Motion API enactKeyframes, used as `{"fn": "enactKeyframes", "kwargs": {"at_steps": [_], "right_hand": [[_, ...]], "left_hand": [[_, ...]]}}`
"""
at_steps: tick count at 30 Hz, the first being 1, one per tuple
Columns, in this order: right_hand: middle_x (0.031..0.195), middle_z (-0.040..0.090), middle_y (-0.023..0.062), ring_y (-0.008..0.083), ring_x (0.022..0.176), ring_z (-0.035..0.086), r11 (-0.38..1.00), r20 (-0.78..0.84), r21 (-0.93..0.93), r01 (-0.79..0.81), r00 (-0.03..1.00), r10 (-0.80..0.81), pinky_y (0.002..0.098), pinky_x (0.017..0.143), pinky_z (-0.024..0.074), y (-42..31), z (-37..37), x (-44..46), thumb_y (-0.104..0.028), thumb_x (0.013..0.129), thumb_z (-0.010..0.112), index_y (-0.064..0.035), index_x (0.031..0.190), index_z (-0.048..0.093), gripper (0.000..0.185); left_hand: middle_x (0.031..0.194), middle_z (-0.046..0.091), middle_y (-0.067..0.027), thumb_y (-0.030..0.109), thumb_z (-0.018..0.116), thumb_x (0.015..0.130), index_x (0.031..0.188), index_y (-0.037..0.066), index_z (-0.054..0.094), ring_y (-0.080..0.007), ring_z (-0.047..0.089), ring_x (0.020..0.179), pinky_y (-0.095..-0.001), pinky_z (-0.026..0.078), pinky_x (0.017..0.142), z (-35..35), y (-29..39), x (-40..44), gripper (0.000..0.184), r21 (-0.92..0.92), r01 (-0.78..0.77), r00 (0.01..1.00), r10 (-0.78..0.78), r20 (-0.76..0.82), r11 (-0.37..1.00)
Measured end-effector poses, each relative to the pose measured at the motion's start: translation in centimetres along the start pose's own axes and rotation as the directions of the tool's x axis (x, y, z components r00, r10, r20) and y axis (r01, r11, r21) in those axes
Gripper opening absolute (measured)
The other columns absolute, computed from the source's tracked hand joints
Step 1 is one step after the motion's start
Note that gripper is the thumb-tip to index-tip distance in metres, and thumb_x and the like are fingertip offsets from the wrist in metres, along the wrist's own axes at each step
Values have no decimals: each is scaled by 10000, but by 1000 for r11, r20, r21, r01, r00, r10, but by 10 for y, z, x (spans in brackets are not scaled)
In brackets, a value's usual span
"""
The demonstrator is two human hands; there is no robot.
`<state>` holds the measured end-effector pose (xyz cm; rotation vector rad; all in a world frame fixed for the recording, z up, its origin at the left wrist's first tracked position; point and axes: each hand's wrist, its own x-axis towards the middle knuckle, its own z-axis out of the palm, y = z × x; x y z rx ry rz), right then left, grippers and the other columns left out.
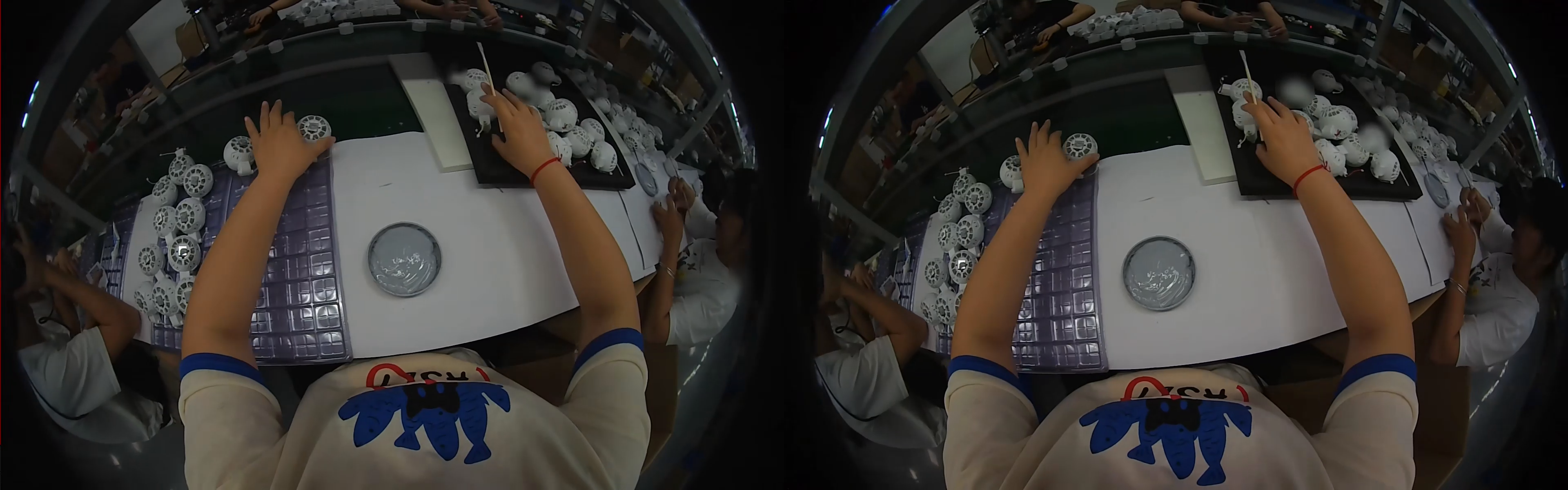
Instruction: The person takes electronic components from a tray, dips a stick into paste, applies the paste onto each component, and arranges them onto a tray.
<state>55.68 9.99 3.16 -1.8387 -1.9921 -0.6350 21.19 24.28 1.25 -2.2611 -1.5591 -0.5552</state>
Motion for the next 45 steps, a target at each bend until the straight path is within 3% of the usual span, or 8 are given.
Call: {"fn": "enactKeyframes", "kwargs": {"at_steps": [6,11,15,20,24,29,42,45], "right_hand": [[1223,550,58,307,1073,534,999,141,19,50,989,-52,418,901,446,26,37,43,18,665,661,-147,1226,466,617],[1200,564,84,308,1055,541,982,-141,164,89,988,-66,390,875,465,1,16,33,-6,611,735,-117,1163,506,608],[1197,582,120,288,1048,568,741,-418,590,321,907,-61,354,854,465,-81,-17,-5,-41,565,798,-110,1132,507,641],[1231,575,130,303,1126,553,533,-352,723,441,898,-265,409,927,417,-156,-63,-55,-60,593,786,-147,1179,457,677],[1269,555,114,278,1191,519,514,-194,784,347,924,-328,461,973,390,-156,-78,-78,-24,647,732,-161,1217,434,658],[934,658,126,194,719,598,488,-120,853,182,980,-157,322,714,456,-113,-81,-113,-100,886,499,-33,987,651,194],[852,666,120,203,710,584,335,55,942,32,967,-248,308,692,431,-112,-65,-135,-49,833,503,-17,884,654,163],[861,674,119,201,739,599,331,76,943,14,964,-257,308,703,436,-112,-61,-136,-52,847,489,-8,887,654,175]], "left_hand": [[1410,321,-216,444,682,755,1279,-8,437,-370,205,1365,-574,90,1092,-44,-13,-34,733,-249,-113,977,62,-203,962],[1419,291,-226,335,712,755,1331,33,357,-403,211,1352,-555,136,1089,-90,1,-80,741,-363,-193,971,125,-202,912],[1384,320,-252,373,674,808,1365,-16,276,-385,309,1310,-482,282,1050,-106,39,-112,787,-931,47,983,151,108,362],[1208,494,-189,313,666,846,1351,-76,267,-252,512,1116,-340,435,926,-126,71,-144,752,-771,567,796,432,423,-290],[1116,562,-125,169,722,783,1284,-30,412,-183,552,1040,-306,452,894,-137,67,-161,621,-669,637,764,427,484,-382],[1107,568,-126,220,711,750,1280,-4,418,-202,557,1031,-327,448,904,-128,36,-171,646,-689,616,784,219,580,-382],[1066,580,-129,406,715,732,1236,-16,420,-197,584,935,-301,496,797,-117,19,-192,721,-765,610,778,-26,628,-205],[1100,573,-126,247,718,731,1270,-14,420,-206,556,1036,-335,425,925,-115,14,-193,669,-742,624,771,34,636,-247]]}}
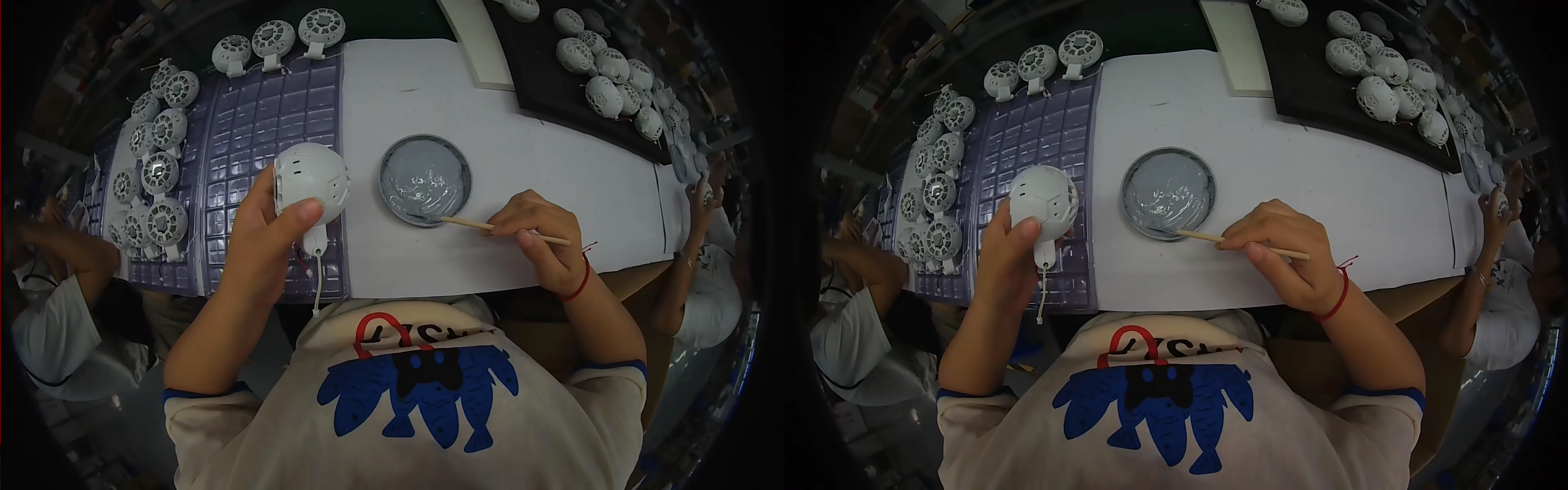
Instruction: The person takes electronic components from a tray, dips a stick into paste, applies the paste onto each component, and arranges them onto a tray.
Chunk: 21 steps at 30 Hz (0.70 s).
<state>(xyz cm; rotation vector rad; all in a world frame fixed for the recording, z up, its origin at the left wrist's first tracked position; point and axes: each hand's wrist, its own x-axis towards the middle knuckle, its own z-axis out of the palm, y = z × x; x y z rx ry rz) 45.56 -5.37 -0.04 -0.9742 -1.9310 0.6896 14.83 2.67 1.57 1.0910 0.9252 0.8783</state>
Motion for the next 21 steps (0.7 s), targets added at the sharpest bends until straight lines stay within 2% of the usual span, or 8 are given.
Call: {"fn": "enactKeyframes", "kwargs": {"at_steps": [3,5,8,15,17,18,20,21], "right_hand": [[864,675,129,195,766,610,994,-36,88,-59,997,62,304,738,453,3,4,-4,-70,880,468,11,899,644,195],[849,672,146,197,803,629,938,-91,305,-167,975,203,303,779,470,3,8,-7,-104,920,435,31,912,627,235],[839,664,164,210,820,644,883,-126,407,-233,943,307,311,804,479,3,11,-9,-128,943,412,37,920,608,257],[859,665,157,214,810,638,893,-250,421,-162,925,285,318,820,465,6,7,-5,-117,934,415,21,923,603,233],[865,669,124,211,800,620,998,-220,-57,1,975,-14,357,872,427,10,-2,-2,-47,860,464,-18,918,609,159],[865,669,124,211,800,620,998,-219,-59,3,976,-16,357,872,427,7,-6,-1,-47,860,464,-18,918,609,159],[883,667,88,203,812,601,840,-49,-528,121,984,-173,406,921,378,-1,-15,4,4,765,503,-56,914,611,194],[883,667,88,203,812,601,838,-47,-531,125,983,-177,406,921,378,-3,-16,6,4,765,503,-56,914,611,194]], "left_hand": [[1100,573,-123,251,725,723,1272,-7,423,-205,553,1043,-341,419,931,0,-2,1,678,25,-12,1000,12,6,1000],[1099,573,-121,233,735,715,1266,-1,428,-202,555,1040,-336,426,922,1,0,0,673,46,-1,1000,1,0,999],[1098,572,-118,198,757,697,1262,6,426,-199,563,1028,-326,443,902,3,2,1,682,89,21,1000,-22,7,996],[1098,569,-124,141,780,687,1291,-1,366,-203,575,1018,-333,464,892,9,3,3,746,98,15,999,-18,32,995],[1105,568,-126,136,780,689,1285,-4,374,-207,571,1030,-334,464,893,8,3,5,735,129,9,997,-19,74,992],[1111,567,-128,131,780,691,1278,-7,381,-210,568,1041,-335,464,895,8,3,6,723,160,5,993,-23,116,987],[1111,569,-130,143,782,689,1268,-6,394,-209,570,1041,-331,465,894,10,1,8,713,200,-20,989,-10,148,980],[1110,571,-131,155,784,688,1258,-5,406,-208,572,1040,-327,467,893,12,1,9,703,241,-42,984,-2,178,970]]}}
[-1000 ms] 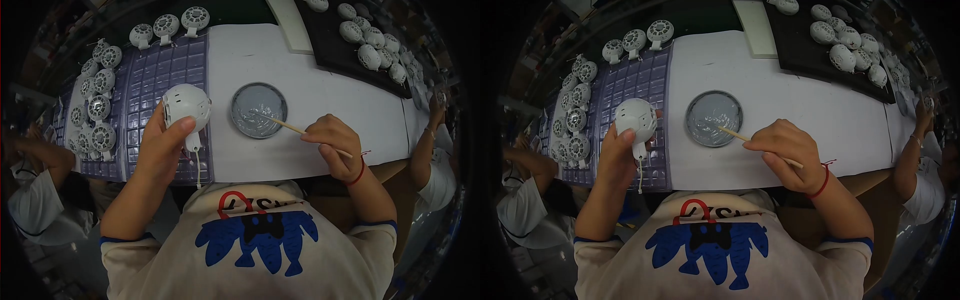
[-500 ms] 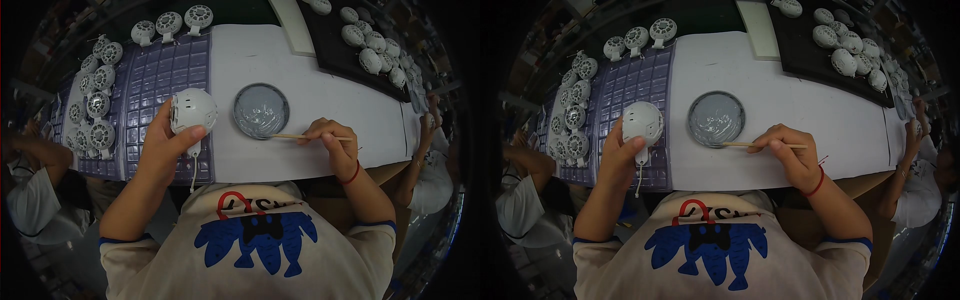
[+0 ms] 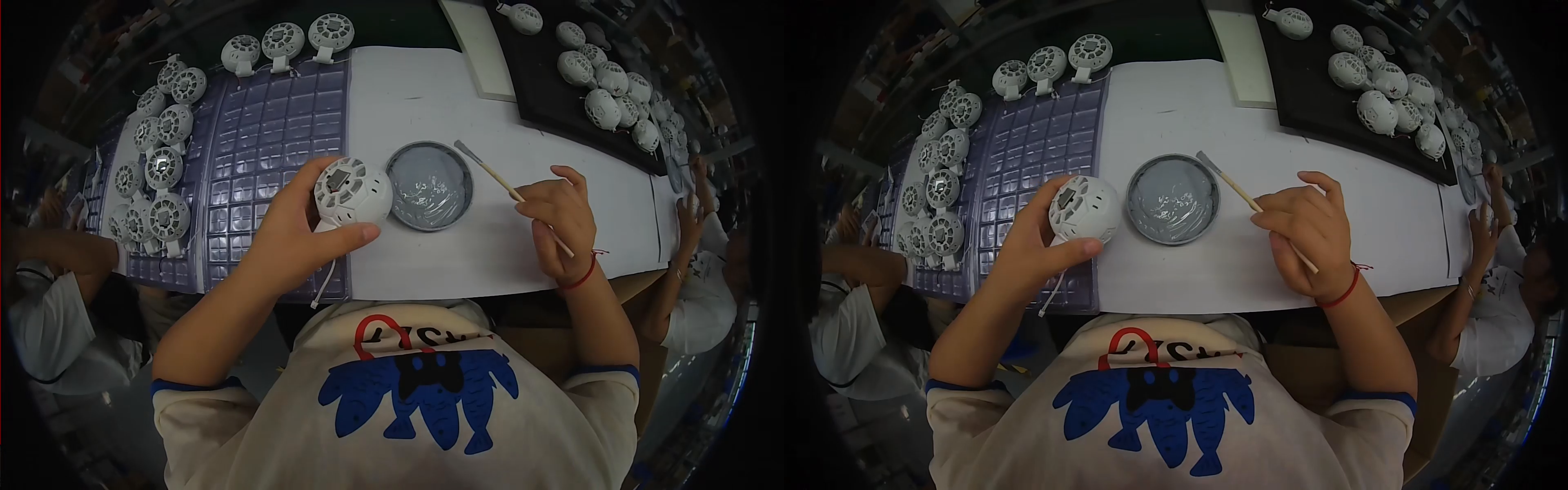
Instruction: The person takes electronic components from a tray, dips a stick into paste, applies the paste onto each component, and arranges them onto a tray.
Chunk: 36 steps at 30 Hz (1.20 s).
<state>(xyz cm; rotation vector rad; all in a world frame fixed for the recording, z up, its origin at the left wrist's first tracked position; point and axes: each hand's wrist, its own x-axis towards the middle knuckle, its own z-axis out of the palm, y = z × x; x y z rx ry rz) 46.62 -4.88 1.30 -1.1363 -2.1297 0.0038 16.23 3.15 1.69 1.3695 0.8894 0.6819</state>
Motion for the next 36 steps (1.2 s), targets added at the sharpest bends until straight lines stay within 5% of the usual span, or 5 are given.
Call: {"fn": "enactKeyframes", "kwargs": {"at_steps": [6,16,25,31,36], "right_hand": [[930,662,53,165,861,601,949,-88,-255,186,973,-214,441,960,336,-26,-8,12,-28,755,542,-126,887,617,181],[969,671,20,156,893,607,949,-15,-93,302,952,-304,440,950,330,-46,4,15,-138,827,551,-153,888,609,86],[972,669,55,192,881,603,964,-8,210,164,986,-166,436,928,340,-50,-9,15,-178,815,515,-134,905,613,140],[1037,651,63,182,925,593,972,-52,35,231,972,-230,421,914,360,-40,-17,28,-140,810,528,-171,915,624,146],[1126,629,44,209,1041,576,848,62,-472,242,968,-242,388,924,391,32,-35,44,-9,764,583,-143,1011,581,282]], "left_hand": [[1051,603,-149,175,781,675,1222,2,434,-209,618,970,-320,491,846,10,12,8,671,189,2,996,-19,88,982],[1049,601,-159,214,786,630,1201,28,451,-273,633,950,-346,505,811,24,20,10,688,501,-204,979,182,91,841],[1061,578,-155,204,786,627,1198,21,450,-295,623,944,-371,505,801,26,20,9,688,557,-299,950,297,97,775],[1101,576,-156,133,794,627,1202,28,447,-241,603,1020,-336,491,870,25,26,7,680,413,-214,977,188,103,885],[1089,575,-139,88,797,604,1195,30,462,-234,607,1005,-342,494,877,5,30,15,681,440,-228,969,248,13,869]]}}
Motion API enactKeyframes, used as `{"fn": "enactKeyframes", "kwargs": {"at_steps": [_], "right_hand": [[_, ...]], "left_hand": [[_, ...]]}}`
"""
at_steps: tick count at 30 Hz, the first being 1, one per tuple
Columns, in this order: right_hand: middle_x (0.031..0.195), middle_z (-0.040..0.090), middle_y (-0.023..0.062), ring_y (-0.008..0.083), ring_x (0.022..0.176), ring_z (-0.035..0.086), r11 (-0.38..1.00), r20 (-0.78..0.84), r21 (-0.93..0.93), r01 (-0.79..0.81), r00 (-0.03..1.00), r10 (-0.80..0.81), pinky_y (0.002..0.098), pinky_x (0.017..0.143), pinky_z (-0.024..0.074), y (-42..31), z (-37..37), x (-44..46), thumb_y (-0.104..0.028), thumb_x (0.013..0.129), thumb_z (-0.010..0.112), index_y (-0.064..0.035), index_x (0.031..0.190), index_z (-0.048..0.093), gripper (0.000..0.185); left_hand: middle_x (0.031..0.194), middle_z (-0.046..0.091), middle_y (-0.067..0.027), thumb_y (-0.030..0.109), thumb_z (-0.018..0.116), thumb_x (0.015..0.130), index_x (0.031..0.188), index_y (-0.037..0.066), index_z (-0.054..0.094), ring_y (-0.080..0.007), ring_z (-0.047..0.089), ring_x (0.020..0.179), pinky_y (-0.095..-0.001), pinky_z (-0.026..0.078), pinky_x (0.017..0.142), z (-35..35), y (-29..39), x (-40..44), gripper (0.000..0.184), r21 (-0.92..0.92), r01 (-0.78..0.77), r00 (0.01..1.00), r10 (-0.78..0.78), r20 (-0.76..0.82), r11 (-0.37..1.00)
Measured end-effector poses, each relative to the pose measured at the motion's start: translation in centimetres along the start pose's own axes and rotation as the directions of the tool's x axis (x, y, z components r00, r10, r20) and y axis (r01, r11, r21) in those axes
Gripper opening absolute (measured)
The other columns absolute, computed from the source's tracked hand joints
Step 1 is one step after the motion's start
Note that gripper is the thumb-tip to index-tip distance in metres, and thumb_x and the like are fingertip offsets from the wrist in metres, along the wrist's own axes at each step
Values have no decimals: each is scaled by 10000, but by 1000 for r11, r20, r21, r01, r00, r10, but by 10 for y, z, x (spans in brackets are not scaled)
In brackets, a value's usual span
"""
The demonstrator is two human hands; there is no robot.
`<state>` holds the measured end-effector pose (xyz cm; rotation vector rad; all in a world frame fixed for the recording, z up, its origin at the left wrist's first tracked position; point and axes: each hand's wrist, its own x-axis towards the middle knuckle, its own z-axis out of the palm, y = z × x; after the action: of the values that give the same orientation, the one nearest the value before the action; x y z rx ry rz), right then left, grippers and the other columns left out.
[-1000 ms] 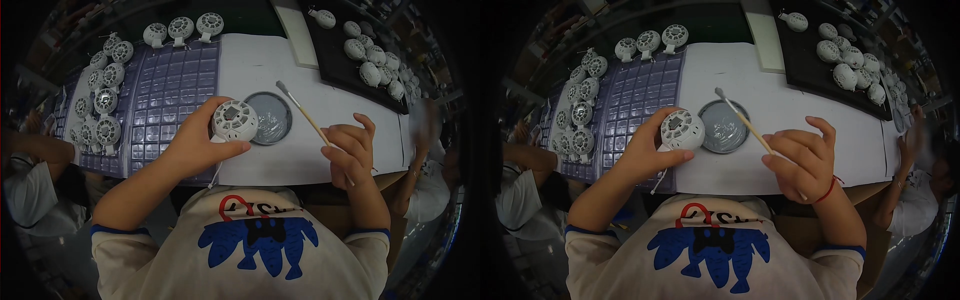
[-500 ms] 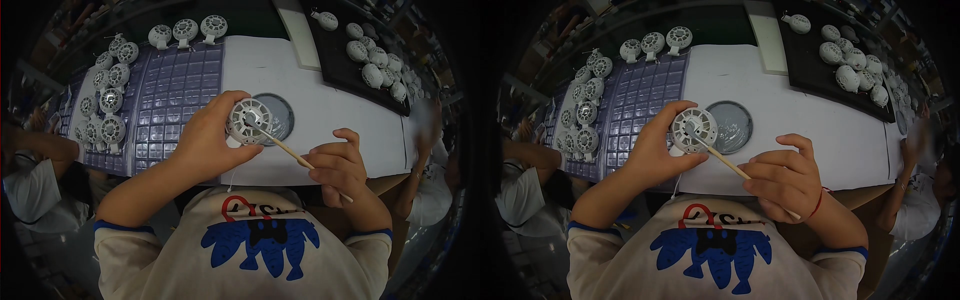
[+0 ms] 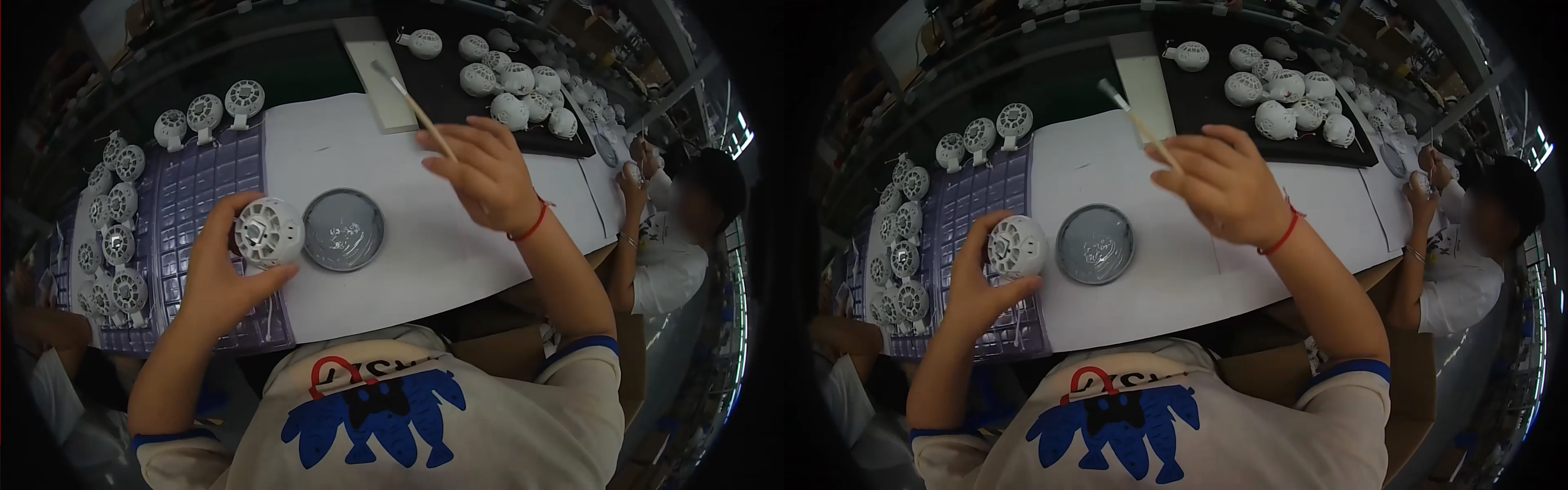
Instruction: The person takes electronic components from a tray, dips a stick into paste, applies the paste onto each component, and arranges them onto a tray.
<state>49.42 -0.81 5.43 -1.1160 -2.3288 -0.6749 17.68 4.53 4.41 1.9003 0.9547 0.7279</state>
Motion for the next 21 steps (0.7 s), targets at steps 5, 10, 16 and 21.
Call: {"fn": "enactKeyframes", "kwargs": {"at_steps": [5,10,16,21], "right_hand": [[1266,542,62,288,1111,524,896,25,-222,-385,916,400,412,916,427,84,10,-30,-49,741,668,-84,1112,523,400],[1321,499,71,314,1109,521,845,23,-218,-488,863,504,398,908,449,110,33,-55,11,708,670,-73,1165,479,502],[1349,474,97,307,1166,506,866,-41,-140,-480,877,479,384,940,438,110,34,-55,43,712,648,-62,1175,463,510],[1349,474,115,315,1210,485,903,-97,-37,-428,901,423,379,986,410,95,28,-50,69,724,636,-67,1189,459,515]], "left_hand": [[1047,606,-162,161,787,593,1157,22,510,-287,618,963,-379,501,820,-74,-25,30,644,466,101,945,61,-321,879],[1013,632,-147,365,751,592,1129,29,543,-306,600,978,-441,448,840,-141,-51,55,667,767,456,872,-54,-487,452],[1111,599,-129,488,737,606,1082,37,613,-288,504,1126,-487,343,938,-146,-83,70,668,879,430,900,-17,-436,206],[1220,533,-139,573,728,607,1070,36,637,-296,418,1230,-516,245,1051,-134,-92,76,716,907,410,904,92,-418,93]]}}
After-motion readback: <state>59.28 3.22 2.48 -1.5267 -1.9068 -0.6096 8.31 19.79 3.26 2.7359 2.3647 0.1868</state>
